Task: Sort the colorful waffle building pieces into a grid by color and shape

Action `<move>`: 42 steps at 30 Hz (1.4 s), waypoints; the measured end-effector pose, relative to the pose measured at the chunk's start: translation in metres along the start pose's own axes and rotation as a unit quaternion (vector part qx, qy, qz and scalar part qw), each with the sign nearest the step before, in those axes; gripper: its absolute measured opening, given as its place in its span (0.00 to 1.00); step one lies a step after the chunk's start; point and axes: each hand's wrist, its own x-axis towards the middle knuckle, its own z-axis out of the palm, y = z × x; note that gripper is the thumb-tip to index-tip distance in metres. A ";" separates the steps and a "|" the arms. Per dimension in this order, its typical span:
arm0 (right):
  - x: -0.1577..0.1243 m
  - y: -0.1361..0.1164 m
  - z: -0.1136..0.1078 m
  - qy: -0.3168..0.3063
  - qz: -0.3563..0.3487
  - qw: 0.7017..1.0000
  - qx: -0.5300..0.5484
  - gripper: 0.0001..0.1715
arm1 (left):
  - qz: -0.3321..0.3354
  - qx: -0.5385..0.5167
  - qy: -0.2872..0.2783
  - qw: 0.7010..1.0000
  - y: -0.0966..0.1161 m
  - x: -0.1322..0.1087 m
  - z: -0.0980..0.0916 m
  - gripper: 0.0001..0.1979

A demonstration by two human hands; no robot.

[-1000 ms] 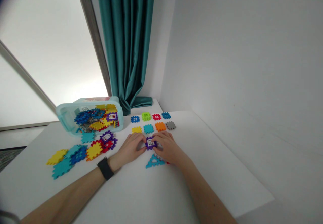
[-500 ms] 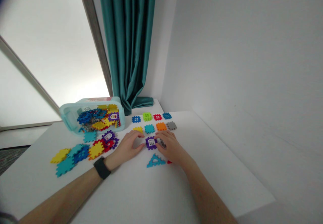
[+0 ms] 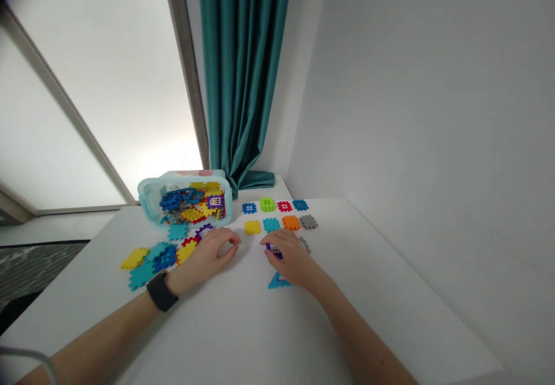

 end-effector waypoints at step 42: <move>0.085 -0.078 0.091 -0.155 -0.126 0.976 -0.088 0.22 | -0.104 0.220 0.034 0.969 -0.059 -0.096 -0.061 0.23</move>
